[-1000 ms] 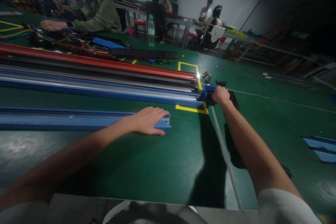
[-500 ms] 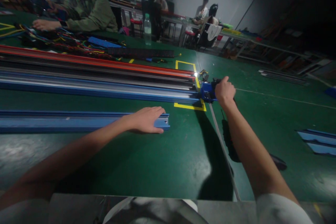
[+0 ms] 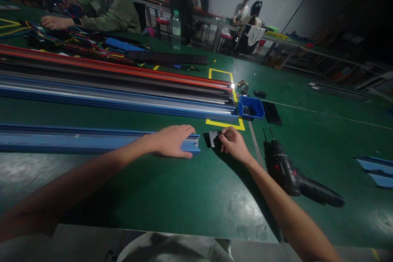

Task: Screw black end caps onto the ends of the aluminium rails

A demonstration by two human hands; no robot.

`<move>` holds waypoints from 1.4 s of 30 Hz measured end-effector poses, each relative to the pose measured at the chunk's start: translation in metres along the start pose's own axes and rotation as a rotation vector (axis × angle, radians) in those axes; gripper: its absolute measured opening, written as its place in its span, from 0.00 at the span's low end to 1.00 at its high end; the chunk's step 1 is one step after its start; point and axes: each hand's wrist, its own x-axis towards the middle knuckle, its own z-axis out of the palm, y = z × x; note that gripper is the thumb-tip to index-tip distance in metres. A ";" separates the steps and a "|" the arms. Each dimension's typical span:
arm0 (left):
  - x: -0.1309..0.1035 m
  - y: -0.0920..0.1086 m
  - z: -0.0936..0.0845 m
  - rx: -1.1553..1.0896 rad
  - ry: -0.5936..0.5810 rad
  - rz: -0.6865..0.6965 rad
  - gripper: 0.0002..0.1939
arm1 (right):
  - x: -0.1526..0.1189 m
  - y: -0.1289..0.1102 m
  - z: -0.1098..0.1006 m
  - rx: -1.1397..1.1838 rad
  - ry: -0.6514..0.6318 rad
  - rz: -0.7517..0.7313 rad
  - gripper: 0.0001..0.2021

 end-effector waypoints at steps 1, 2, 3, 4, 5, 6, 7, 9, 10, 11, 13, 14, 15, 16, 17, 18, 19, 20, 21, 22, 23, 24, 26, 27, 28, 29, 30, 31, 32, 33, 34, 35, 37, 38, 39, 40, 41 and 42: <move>0.000 0.000 0.000 0.003 -0.002 -0.003 0.36 | -0.001 0.002 0.001 0.044 -0.008 0.000 0.16; 0.000 0.000 0.000 0.005 -0.007 -0.005 0.36 | -0.003 0.003 0.000 0.084 -0.013 0.000 0.17; 0.000 0.000 0.000 0.006 -0.012 -0.009 0.36 | -0.003 0.003 0.000 0.118 -0.017 0.002 0.18; 0.000 0.000 -0.001 0.004 -0.016 -0.013 0.36 | -0.004 0.003 -0.001 0.147 -0.023 0.004 0.19; -0.001 0.000 -0.001 0.001 -0.019 -0.016 0.36 | -0.005 0.003 -0.002 0.171 -0.031 0.006 0.20; -0.001 0.000 -0.001 -0.004 -0.021 -0.018 0.36 | -0.005 0.003 -0.004 0.188 -0.042 0.007 0.21; -0.001 0.000 -0.001 -0.010 -0.023 -0.020 0.36 | -0.006 0.002 -0.005 0.200 -0.054 0.006 0.22; -0.001 -0.001 -0.001 -0.021 -0.022 -0.021 0.36 | -0.007 0.003 -0.006 0.210 -0.082 -0.002 0.22; -0.001 -0.001 0.000 -0.027 -0.023 -0.019 0.36 | -0.008 0.003 -0.006 0.209 -0.095 -0.010 0.22; -0.001 -0.002 0.000 -0.031 -0.023 -0.019 0.35 | -0.008 0.004 -0.006 0.205 -0.106 -0.020 0.21; -0.001 -0.003 0.000 -0.036 -0.024 -0.021 0.35 | -0.009 0.007 -0.005 0.196 -0.117 -0.050 0.20; -0.001 -0.003 0.000 -0.037 -0.025 -0.023 0.35 | -0.010 0.009 -0.005 0.190 -0.115 -0.069 0.20; -0.001 -0.003 0.000 -0.037 -0.026 -0.025 0.35 | -0.011 0.010 -0.005 0.185 -0.107 -0.088 0.20; -0.001 -0.003 0.000 -0.037 -0.026 -0.026 0.36 | -0.012 0.011 -0.006 0.185 -0.092 -0.104 0.20; -0.001 -0.003 0.000 -0.037 -0.029 -0.026 0.36 | -0.012 0.012 -0.007 0.171 -0.074 -0.130 0.19; -0.001 -0.003 0.000 -0.037 -0.031 -0.026 0.36 | -0.013 0.013 -0.009 0.133 -0.059 -0.177 0.18; -0.001 -0.003 0.000 -0.038 -0.033 -0.027 0.36 | -0.014 0.014 -0.011 0.068 -0.048 -0.249 0.16; -0.001 -0.003 0.000 -0.039 -0.035 -0.029 0.36 | -0.014 0.014 -0.014 -0.028 -0.048 -0.344 0.14; -0.001 -0.002 -0.001 -0.040 -0.036 -0.033 0.36 | -0.015 0.015 -0.017 -0.143 -0.058 -0.449 0.12; -0.001 -0.002 -0.001 -0.040 -0.038 -0.035 0.37 | -0.015 0.016 -0.020 -0.261 -0.074 -0.553 0.12; -0.001 -0.002 -0.001 -0.039 -0.040 -0.036 0.37 | -0.015 0.017 -0.023 -0.369 -0.089 -0.644 0.13; -0.001 -0.002 -0.001 -0.039 -0.044 -0.035 0.38 | -0.014 0.019 -0.025 -0.456 -0.093 -0.715 0.15; -0.001 -0.002 -0.001 -0.038 -0.051 -0.034 0.38 | -0.013 0.021 -0.027 -0.578 -0.074 -0.814 0.17; -0.001 -0.002 -0.001 -0.039 -0.053 -0.034 0.38 | -0.013 0.022 -0.028 -0.610 -0.054 -0.844 0.17; -0.001 -0.002 -0.001 -0.041 -0.053 -0.037 0.38 | -0.013 0.023 -0.028 -0.628 -0.034 -0.863 0.18; -0.001 -0.002 -0.001 -0.044 -0.054 -0.039 0.38 | -0.012 0.024 -0.028 -0.635 -0.014 -0.876 0.18; -0.001 -0.002 -0.001 -0.050 -0.055 -0.040 0.38 | -0.012 0.023 -0.028 -0.633 0.000 -0.890 0.19; -0.001 -0.002 -0.002 -0.056 -0.056 -0.040 0.37 | -0.013 0.023 -0.027 -0.630 0.007 -0.905 0.19; -0.001 -0.002 -0.002 -0.064 -0.057 -0.039 0.37 | -0.013 0.022 -0.027 -0.629 0.006 -0.922 0.19; -0.001 -0.002 -0.002 -0.071 -0.059 -0.038 0.37 | -0.014 0.020 -0.027 -0.622 -0.004 -0.934 0.19; -0.002 -0.001 -0.003 -0.078 -0.059 -0.036 0.37 | -0.015 0.019 -0.026 -0.603 -0.024 -0.935 0.18; -0.002 -0.001 -0.003 -0.083 -0.060 -0.035 0.37 | -0.016 0.018 -0.026 -0.569 -0.048 -0.921 0.17; -0.002 -0.001 -0.003 -0.090 -0.060 -0.035 0.36 | -0.018 0.017 -0.025 -0.475 -0.078 -0.876 0.16; -0.002 -0.001 -0.003 -0.092 -0.059 -0.035 0.36 | -0.019 0.017 -0.025 -0.425 -0.077 -0.856 0.17; -0.002 -0.001 -0.002 -0.093 -0.057 -0.036 0.36 | -0.019 0.017 -0.024 -0.384 -0.068 -0.842 0.17; -0.003 -0.001 -0.002 -0.093 -0.055 -0.036 0.35 | -0.020 0.018 -0.023 -0.354 -0.056 -0.835 0.17; -0.002 -0.001 -0.002 -0.092 -0.053 -0.036 0.35 | -0.020 0.019 -0.023 -0.336 -0.049 -0.832 0.17; -0.002 -0.001 -0.002 -0.090 -0.051 -0.035 0.35 | -0.021 0.020 -0.022 -0.325 -0.050 -0.832 0.17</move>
